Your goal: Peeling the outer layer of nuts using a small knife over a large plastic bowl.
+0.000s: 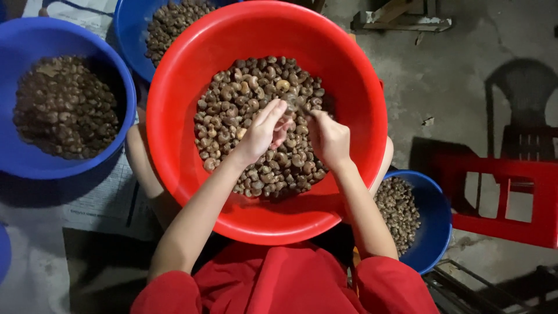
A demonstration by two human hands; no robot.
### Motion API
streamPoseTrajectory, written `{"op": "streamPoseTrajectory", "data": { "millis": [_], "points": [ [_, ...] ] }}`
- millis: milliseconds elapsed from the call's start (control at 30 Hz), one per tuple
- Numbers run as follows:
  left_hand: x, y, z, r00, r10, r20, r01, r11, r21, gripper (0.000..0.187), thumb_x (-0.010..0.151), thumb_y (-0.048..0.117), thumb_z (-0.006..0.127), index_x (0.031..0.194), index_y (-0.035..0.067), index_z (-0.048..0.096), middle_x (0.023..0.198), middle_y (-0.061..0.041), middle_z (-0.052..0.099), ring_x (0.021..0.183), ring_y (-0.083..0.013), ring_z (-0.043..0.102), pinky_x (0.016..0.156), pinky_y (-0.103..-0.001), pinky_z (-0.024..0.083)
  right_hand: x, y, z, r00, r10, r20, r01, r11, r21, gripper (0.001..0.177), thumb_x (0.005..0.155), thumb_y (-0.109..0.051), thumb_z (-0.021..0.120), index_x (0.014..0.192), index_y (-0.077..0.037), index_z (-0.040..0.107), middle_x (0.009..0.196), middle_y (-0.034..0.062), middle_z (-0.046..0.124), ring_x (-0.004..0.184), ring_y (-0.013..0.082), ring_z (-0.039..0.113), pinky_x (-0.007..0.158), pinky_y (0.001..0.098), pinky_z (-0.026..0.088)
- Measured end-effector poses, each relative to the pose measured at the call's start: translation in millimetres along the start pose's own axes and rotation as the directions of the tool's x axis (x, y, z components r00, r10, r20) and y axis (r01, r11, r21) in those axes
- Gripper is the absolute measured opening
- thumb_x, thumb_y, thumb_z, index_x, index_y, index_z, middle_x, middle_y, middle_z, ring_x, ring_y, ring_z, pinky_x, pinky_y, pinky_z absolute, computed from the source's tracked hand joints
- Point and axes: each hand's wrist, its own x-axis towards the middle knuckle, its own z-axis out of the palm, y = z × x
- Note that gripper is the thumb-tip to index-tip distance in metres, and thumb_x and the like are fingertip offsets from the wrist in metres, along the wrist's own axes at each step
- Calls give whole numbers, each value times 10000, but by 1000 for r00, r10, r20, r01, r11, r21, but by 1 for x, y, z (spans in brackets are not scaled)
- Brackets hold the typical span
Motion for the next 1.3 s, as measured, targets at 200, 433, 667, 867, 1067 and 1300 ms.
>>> {"op": "streamPoseTrajectory", "data": {
  "millis": [200,433,667,867,1067,1300],
  "points": [
    [-4,14,0,999,21,-34,-24,996,-81,365,1132,382,334,1100,79,534,792,9,383,461,-68,460,336,-186,382,10,-11,-9,999,37,14,-36,997,-71,62,1044,-159,631,1102,-143,646,700,58,676,653,290,713,581,396,563],
    [3,-1,0,997,42,65,-36,996,-85,391,1141,378,322,1226,55,525,783,41,363,442,-46,456,345,-179,380,6,4,-6,995,99,24,-98,993,-66,62,1078,-195,606,1117,-173,648,752,51,703,692,292,724,629,400,578],
    [7,-17,-2,987,134,90,-150,965,217,405,1138,357,399,1335,12,476,777,-38,475,558,-107,500,481,-245,430,4,12,-8,957,273,99,-289,926,242,62,1073,-142,606,1077,-107,657,686,106,668,647,283,662,565,422,526],
    [22,14,35,875,284,393,-479,383,790,374,1071,351,577,1276,39,558,1005,-157,686,702,-244,677,569,-340,563,-3,5,-34,723,616,311,-600,338,725,188,985,-109,638,1166,-76,681,812,5,574,680,70,583,500,219,509],
    [72,-50,-18,892,155,424,-436,48,899,403,997,346,664,1269,54,606,1094,-152,698,802,-279,732,631,-390,615,-50,102,-77,499,857,-126,-454,383,804,152,983,-167,745,1088,-106,653,818,46,623,592,67,576,463,178,441],
    [65,-128,-65,932,65,356,-312,-354,882,383,812,328,796,1095,133,627,1038,-9,620,1081,-245,635,732,-384,618,-242,291,18,179,984,16,-899,157,409,268,916,-358,788,957,-95,766,853,187,717,811,225,662,787,375,533]
  ]
}}
